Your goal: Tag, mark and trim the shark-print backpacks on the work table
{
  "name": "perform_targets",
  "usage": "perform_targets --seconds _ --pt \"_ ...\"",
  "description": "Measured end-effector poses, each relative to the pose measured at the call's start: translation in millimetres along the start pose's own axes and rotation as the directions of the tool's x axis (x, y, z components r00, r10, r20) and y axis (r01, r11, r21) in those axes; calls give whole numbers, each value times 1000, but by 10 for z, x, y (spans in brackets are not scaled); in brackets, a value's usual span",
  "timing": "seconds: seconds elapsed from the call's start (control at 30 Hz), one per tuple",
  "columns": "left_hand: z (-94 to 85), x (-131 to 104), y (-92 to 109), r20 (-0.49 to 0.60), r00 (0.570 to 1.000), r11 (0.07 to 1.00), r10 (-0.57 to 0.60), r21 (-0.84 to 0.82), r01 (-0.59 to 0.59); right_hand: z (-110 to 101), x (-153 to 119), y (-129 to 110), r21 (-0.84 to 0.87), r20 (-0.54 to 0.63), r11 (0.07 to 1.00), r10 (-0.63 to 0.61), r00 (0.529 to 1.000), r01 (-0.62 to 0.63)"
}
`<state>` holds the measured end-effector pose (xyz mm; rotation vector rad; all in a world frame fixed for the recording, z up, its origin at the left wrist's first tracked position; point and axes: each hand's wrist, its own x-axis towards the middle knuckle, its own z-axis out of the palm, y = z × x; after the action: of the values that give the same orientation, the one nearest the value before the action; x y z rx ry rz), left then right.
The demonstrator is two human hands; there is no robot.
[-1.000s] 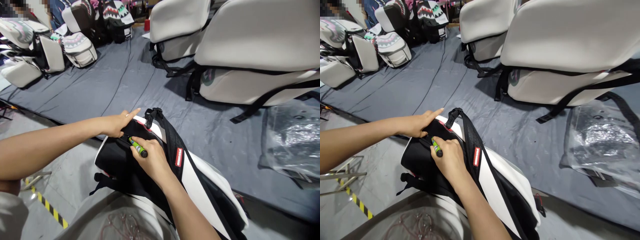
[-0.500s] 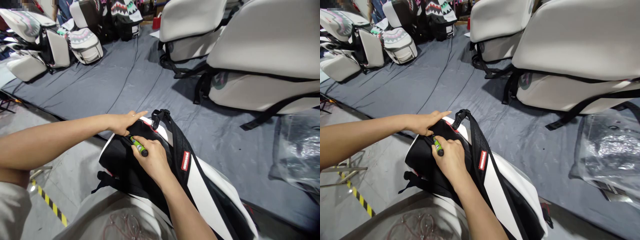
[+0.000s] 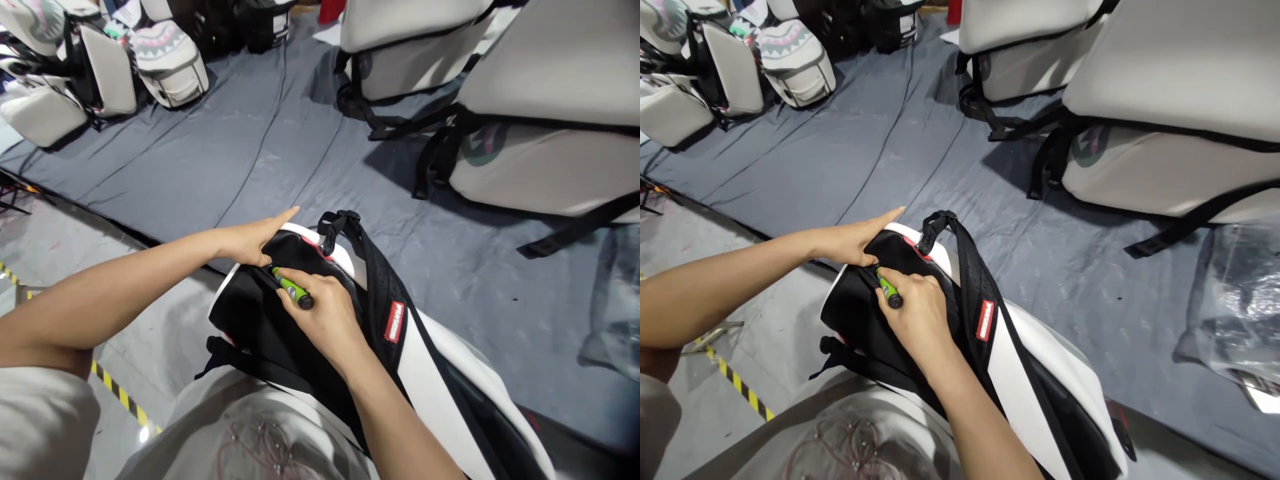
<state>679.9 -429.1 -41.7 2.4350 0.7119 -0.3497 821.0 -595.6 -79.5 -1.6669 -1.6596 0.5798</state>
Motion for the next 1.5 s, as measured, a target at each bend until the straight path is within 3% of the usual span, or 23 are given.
perform_targets --seconds 0.17,0.33,0.5,0.73,1.23,1.5 --pt "-5 59 -43 6 1000 1000 -9 5 9 -78 66 -35 61 114 997 30 993 -37" --pt "-22 92 -57 38 999 997 -26 -66 28 -81 51 -18 80 95 995 57 994 -64" --pt "-23 92 -88 14 999 994 40 -103 -38 -88 62 -33 103 139 992 53 989 -68" --pt "-50 87 -42 44 999 995 -22 -92 26 -83 84 -23 106 141 992 57 988 -72" --pt "-62 94 24 54 998 993 -38 -107 43 -76 75 0 92 154 994 37 987 -52" --pt "-26 122 -87 29 999 997 22 -74 -20 -83 80 -16 110 154 991 61 986 -79"
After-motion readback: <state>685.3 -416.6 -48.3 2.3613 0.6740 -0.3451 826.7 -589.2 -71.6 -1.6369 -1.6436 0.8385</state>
